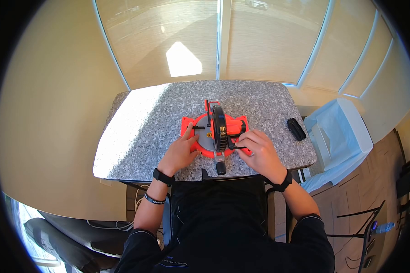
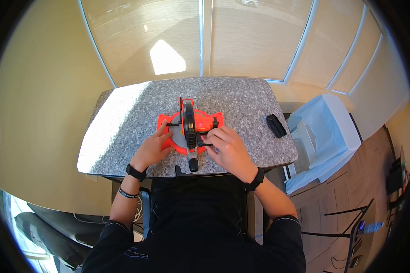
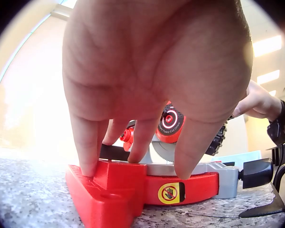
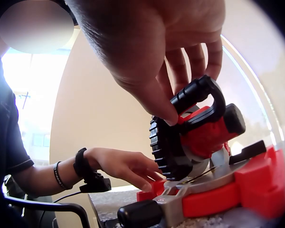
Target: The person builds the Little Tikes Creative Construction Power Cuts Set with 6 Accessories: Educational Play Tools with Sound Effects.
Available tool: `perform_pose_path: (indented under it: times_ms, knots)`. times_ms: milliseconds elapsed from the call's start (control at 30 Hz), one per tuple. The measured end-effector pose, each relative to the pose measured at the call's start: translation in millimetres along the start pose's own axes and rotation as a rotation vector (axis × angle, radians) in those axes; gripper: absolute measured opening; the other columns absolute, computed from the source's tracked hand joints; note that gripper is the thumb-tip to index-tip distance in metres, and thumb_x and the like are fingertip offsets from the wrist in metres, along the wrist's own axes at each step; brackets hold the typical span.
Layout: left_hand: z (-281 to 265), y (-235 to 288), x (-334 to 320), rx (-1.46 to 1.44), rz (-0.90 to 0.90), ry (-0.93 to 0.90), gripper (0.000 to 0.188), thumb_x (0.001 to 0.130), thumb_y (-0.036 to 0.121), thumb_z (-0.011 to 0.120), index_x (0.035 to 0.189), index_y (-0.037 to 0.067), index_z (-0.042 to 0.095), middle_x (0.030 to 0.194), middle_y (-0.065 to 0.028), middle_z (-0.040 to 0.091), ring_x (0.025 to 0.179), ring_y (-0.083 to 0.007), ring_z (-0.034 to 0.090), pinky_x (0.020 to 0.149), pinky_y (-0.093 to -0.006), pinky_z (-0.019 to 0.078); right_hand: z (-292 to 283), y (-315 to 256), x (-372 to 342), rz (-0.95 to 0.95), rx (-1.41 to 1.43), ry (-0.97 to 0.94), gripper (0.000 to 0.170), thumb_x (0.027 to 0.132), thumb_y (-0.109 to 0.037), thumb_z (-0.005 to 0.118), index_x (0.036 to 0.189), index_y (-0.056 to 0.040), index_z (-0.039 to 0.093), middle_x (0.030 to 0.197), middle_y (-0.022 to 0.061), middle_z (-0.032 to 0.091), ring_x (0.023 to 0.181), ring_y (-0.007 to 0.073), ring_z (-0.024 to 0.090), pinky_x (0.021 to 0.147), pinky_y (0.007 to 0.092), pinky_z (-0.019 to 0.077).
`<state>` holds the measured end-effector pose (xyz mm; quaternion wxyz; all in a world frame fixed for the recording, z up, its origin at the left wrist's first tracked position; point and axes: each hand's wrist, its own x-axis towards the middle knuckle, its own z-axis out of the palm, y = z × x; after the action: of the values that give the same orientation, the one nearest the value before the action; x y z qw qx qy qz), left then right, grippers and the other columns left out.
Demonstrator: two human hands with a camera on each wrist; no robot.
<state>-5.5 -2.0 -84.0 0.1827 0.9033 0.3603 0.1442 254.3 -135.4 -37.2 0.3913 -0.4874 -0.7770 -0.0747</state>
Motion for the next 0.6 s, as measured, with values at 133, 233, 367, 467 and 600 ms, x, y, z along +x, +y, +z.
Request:
perform_pose_path:
  times_ms: [133, 233, 367, 467, 600]
  knots:
    - [0.4, -0.7, -0.3, 0.001, 0.001, 0.000, 0.060, 0.087, 0.020, 0.076, 0.142, 0.003, 0.059, 0.165, -0.0235, 0.032, 0.119, -0.0431, 0.064, 0.101, -0.0467, 0.0529, 0.7, 0.7, -1.1, 0.004, 0.008, -0.007, 0.021, 0.072, -0.002, 0.081, 0.088, -0.0041, 0.067, 0.092, 0.0066, 0.063, 0.089, 0.0286, 0.063, 0.077, 0.0406, 0.0509]
    - [-0.1, -0.9, -1.0, -0.005, 0.010, 0.000, 0.060, 0.086, 0.019, 0.075, 0.141, 0.002, 0.059, 0.164, -0.0251, 0.032, 0.117, -0.0426, 0.064, 0.100, -0.0468, 0.0532, 1.3, 1.6, -1.8, 0.007, 0.013, -0.010, 0.020, 0.072, -0.001, 0.080, 0.087, -0.0043, 0.067, 0.091, 0.0066, 0.062, 0.089, 0.0286, 0.062, 0.078, 0.0408, 0.0507]
    - [1.4, -2.8, -0.9, 0.004, 0.029, 0.009, 0.060, 0.085, 0.019, 0.075, 0.140, 0.001, 0.059, 0.163, -0.0271, 0.033, 0.115, -0.0421, 0.065, 0.100, -0.0470, 0.0534, 1.0, 1.6, -2.0, 0.009, 0.002, -0.020, 0.020, 0.073, -0.001, 0.080, 0.088, -0.0045, 0.067, 0.092, 0.0067, 0.062, 0.089, 0.0284, 0.063, 0.078, 0.0409, 0.0505]
    - [-0.2, -0.8, -1.1, -0.011, 0.014, -0.001, 0.060, 0.085, 0.019, 0.075, 0.140, 0.001, 0.059, 0.163, -0.0280, 0.032, 0.115, -0.0428, 0.065, 0.100, -0.0471, 0.0534, -0.7, -1.7, -0.2, 0.018, -0.025, -0.023, 0.021, 0.074, -0.002, 0.079, 0.091, -0.0046, 0.067, 0.094, 0.0065, 0.063, 0.091, 0.0283, 0.063, 0.079, 0.0411, 0.0504]
    - [2.4, -5.0, -0.5, -0.021, 0.024, 0.001, 0.059, 0.086, 0.019, 0.075, 0.140, 0.001, 0.059, 0.163, -0.0288, 0.032, 0.115, -0.0437, 0.065, 0.099, -0.0473, 0.0535, -0.2, -2.0, -0.2, 0.007, -0.051, -0.009, 0.022, 0.075, -0.002, 0.078, 0.094, -0.0047, 0.066, 0.096, 0.0065, 0.064, 0.093, 0.0287, 0.063, 0.080, 0.0414, 0.0506]
